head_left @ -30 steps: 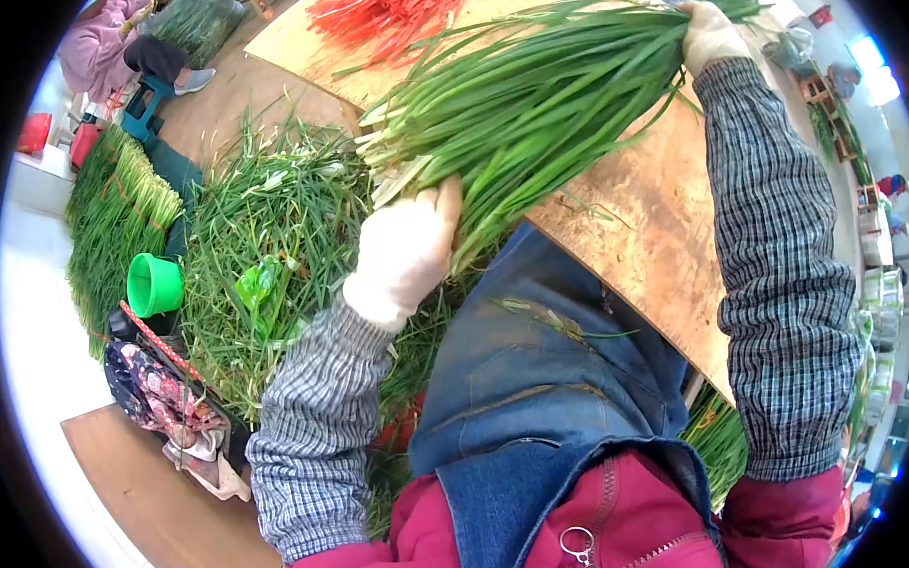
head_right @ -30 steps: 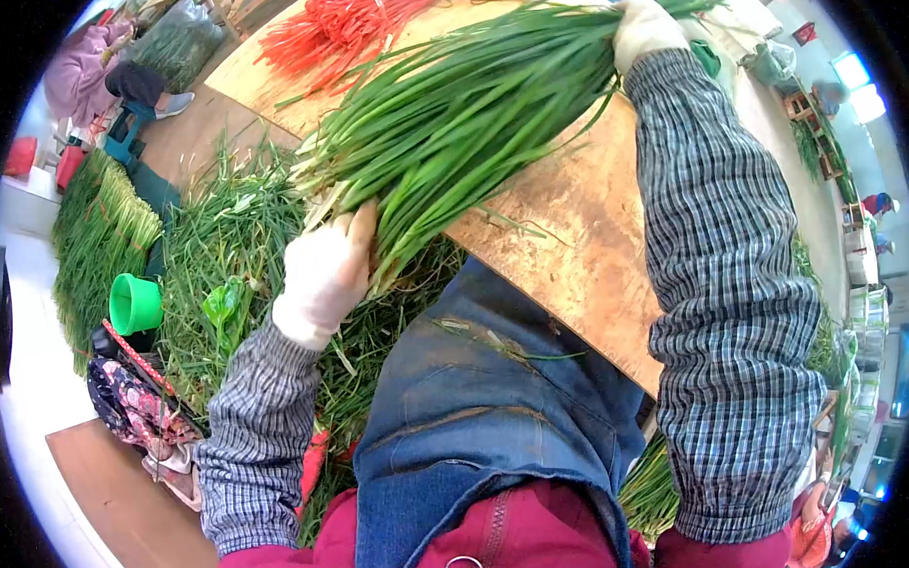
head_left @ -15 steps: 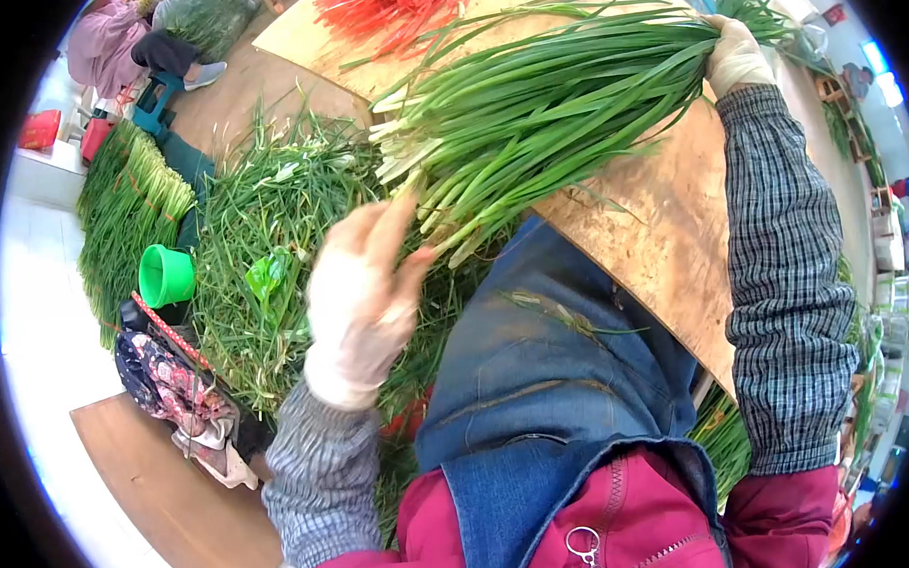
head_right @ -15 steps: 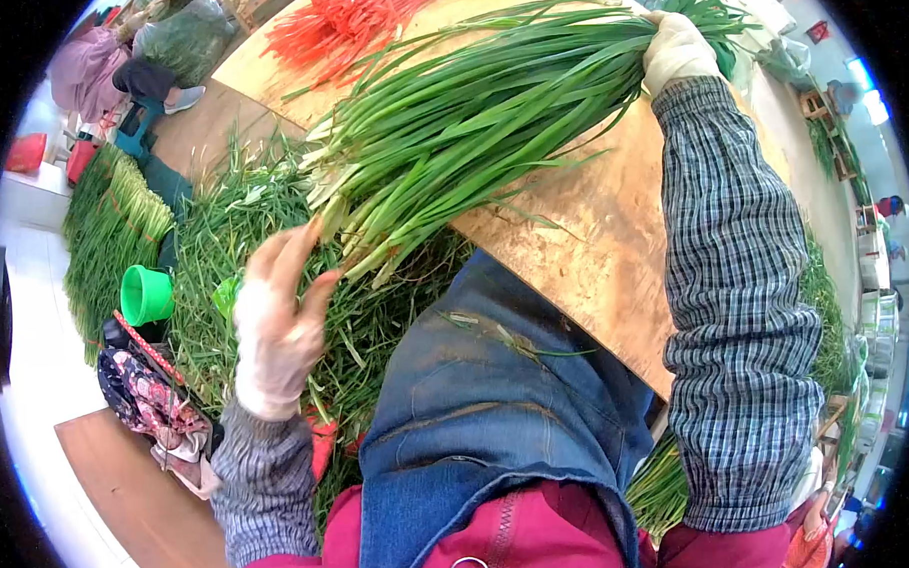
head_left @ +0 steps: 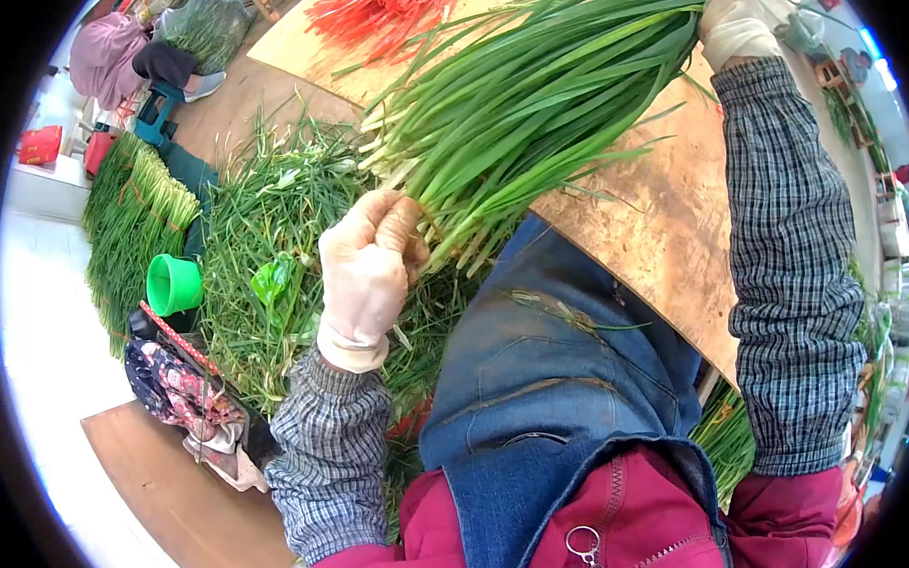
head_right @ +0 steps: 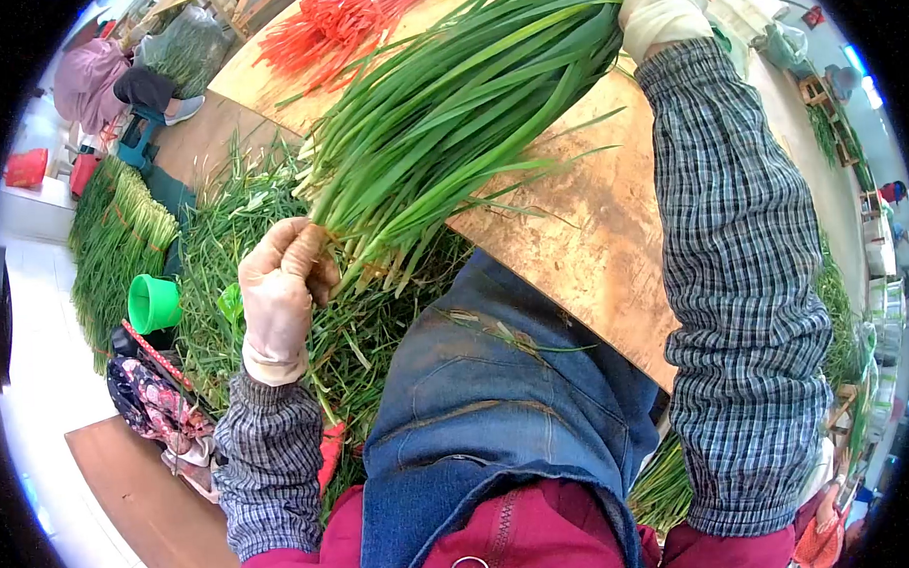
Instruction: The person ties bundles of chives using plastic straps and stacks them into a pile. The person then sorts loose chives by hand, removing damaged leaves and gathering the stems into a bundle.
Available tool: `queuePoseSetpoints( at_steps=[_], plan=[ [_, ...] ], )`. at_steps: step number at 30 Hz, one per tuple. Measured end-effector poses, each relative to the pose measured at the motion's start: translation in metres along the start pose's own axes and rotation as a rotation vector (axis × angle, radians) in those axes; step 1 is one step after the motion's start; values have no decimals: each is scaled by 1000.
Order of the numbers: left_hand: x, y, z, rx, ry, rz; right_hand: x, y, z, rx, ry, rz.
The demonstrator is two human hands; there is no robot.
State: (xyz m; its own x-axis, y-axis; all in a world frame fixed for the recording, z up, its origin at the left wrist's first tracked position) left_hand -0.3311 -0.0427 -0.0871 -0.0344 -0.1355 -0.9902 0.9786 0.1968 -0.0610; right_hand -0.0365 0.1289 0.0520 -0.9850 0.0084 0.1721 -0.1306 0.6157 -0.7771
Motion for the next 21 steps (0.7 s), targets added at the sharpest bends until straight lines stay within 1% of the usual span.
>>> queuePoseSetpoints(
  at_steps=[2,3,6,7,10,12,13,14,16,17,18,19,20,21],
  plan=[
    [3,5,4,-122,-18,124,1,1,4,-55,-80,65],
    [6,5,4,-142,-1,97,2,0,5,-83,-123,97],
    [13,6,5,-144,28,24,-12,11,-6,39,99,-120],
    [13,2,7,-196,232,-241,-17,16,-6,88,222,-332],
    [24,-44,24,-298,502,-538,-51,65,-20,92,640,-1242],
    [49,-106,42,-497,383,-520,-45,51,-13,113,502,-929],
    [64,-141,55,-517,408,-693,-40,47,-10,125,431,-777],
    [75,-175,69,-536,431,-867,-43,54,-13,142,404,-779],
    [103,-220,90,-312,-78,-1774,-69,87,-32,178,347,-784],
    [94,-210,94,-338,-136,-1809,-86,106,-44,192,316,-787],
    [82,-190,92,-375,151,-1686,-102,123,-55,206,286,-787],
    [67,-160,80,-376,416,-1478,-114,136,-64,223,253,-783],
    [43,-121,67,-375,569,-1163,-110,132,-62,246,394,-963],
    [22,-85,54,-322,667,-955,-107,129,-61,241,550,-1152]
  ],
)
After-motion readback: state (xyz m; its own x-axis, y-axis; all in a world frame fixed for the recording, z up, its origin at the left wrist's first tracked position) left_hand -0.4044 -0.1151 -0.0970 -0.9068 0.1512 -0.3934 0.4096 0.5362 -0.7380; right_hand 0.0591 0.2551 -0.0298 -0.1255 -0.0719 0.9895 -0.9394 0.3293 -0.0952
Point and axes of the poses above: each hand's wrist, its own z-axis away from the middle knuckle, its own y-axis out of the palm, x = y × z, the point moved 5 cm from there along -z, towards the middle knuckle, and after that the axes turned 2 degrees about z, right-handed, at the moved point
